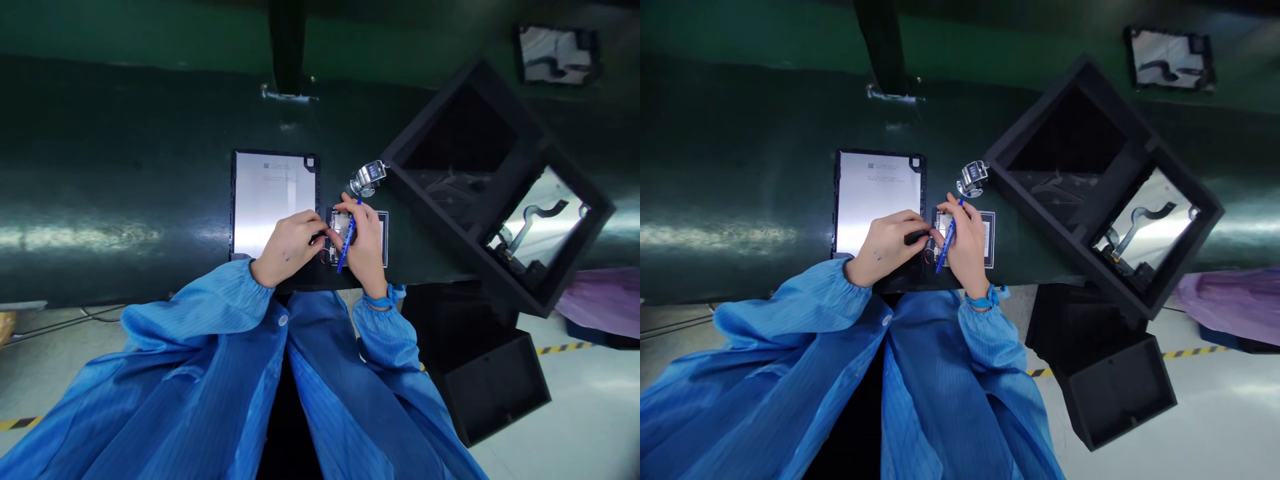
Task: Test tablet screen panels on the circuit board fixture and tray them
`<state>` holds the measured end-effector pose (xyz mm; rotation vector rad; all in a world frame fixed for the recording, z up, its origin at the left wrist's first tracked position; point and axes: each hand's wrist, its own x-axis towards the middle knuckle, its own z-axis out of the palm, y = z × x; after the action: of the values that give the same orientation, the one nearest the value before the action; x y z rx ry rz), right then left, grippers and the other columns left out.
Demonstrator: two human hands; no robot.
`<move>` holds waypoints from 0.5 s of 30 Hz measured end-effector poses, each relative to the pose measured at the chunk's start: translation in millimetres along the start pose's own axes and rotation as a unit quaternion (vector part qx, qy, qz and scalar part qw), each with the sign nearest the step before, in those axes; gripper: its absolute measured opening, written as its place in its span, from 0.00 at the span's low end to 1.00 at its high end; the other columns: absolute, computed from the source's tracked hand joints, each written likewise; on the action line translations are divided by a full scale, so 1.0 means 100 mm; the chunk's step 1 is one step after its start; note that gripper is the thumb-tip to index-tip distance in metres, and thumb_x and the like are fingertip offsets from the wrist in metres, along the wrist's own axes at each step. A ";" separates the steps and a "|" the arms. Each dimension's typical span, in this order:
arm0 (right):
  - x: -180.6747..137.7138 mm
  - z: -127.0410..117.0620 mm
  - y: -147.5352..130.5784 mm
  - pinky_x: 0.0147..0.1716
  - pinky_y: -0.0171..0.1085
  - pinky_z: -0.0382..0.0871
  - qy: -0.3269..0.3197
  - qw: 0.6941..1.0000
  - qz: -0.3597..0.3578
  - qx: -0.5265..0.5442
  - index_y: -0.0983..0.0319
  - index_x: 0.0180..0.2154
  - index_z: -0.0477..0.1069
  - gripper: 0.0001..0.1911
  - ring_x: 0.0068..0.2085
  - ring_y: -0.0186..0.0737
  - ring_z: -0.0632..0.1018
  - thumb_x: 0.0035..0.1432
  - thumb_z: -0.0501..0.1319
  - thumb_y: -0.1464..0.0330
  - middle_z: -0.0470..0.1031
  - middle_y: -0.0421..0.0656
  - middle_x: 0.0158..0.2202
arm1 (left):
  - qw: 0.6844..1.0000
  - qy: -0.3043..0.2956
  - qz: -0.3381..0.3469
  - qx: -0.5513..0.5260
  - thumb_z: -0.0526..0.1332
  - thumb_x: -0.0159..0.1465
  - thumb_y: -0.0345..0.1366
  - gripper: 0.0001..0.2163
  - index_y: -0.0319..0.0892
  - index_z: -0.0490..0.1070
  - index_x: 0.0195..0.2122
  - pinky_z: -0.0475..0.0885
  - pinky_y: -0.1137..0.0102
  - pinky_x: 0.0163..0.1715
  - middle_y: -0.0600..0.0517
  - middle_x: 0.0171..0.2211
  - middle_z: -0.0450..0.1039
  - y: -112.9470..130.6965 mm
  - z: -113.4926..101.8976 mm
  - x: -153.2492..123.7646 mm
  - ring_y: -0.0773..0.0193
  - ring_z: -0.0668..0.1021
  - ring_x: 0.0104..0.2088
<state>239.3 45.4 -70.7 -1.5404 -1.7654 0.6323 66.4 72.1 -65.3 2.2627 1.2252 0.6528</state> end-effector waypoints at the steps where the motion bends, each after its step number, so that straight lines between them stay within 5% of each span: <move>1: -0.01 0.02 -0.02 0.64 0.55 0.62 0.017 1.000 0.002 0.007 0.53 0.51 0.68 0.14 0.64 0.50 0.68 0.64 0.61 0.61 0.69 0.45 0.63 | 1.000 -0.003 -0.004 -0.006 0.62 0.62 0.27 0.08 0.41 0.80 0.38 0.77 0.64 0.38 0.47 0.40 0.80 0.00 -0.02 0.01 0.56 0.82 0.39; 3: -0.05 0.02 -0.06 0.62 0.55 0.64 0.076 0.997 0.001 0.032 0.54 0.53 0.66 0.16 0.64 0.51 0.69 0.65 0.61 0.61 0.68 0.46 0.64 | 1.000 0.011 -0.008 -0.027 0.64 0.62 0.30 0.08 0.39 0.80 0.42 0.78 0.61 0.44 0.45 0.44 0.81 -0.02 -0.13 -0.03 0.53 0.82 0.44; 6: -0.11 -0.08 -0.11 0.61 0.55 0.66 0.114 0.991 -0.033 0.056 0.53 0.54 0.64 0.18 0.63 0.50 0.71 0.65 0.61 0.61 0.68 0.48 0.64 | 0.992 0.077 -0.065 -0.073 0.70 0.60 0.40 0.25 0.39 0.73 0.57 0.69 0.54 0.62 0.43 0.59 0.73 -0.14 -0.46 -0.29 0.45 0.74 0.60; 9: -0.12 -0.19 -0.15 0.64 0.59 0.62 -0.056 0.993 -0.100 0.001 0.51 0.58 0.65 0.29 0.65 0.54 0.69 0.57 0.69 0.57 0.69 0.46 0.64 | 0.952 0.120 -0.207 -0.192 0.69 0.60 0.45 0.33 0.46 0.65 0.66 0.58 0.47 0.68 0.47 0.67 0.63 -0.30 -0.87 -0.73 0.42 0.65 0.67; 11: -0.09 -0.21 -0.16 0.68 0.63 0.54 -0.164 0.978 -0.117 -0.059 0.51 0.65 0.59 0.44 0.69 0.58 0.62 0.50 0.73 0.54 0.64 0.47 0.68 | 0.892 0.088 -0.304 -0.324 0.70 0.58 0.46 0.32 0.51 0.68 0.64 0.60 0.44 0.66 0.48 0.64 0.68 -0.39 -1.08 -0.97 0.41 0.68 0.65; 15: -0.06 -0.15 -0.13 0.70 0.67 0.45 -0.223 0.961 -0.118 -0.109 0.53 0.71 0.47 0.58 0.73 0.59 0.53 0.46 0.74 0.51 0.58 0.49 0.70 | 0.792 0.012 -0.392 -0.468 0.68 0.60 0.43 0.20 0.50 0.78 0.54 0.73 0.49 0.59 0.46 0.58 0.74 -0.54 -1.25 -1.09 0.42 0.71 0.62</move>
<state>242.2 36.2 -52.3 -1.3663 -2.3868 0.7253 -96.6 28.0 -21.1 0.8211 1.2862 0.7100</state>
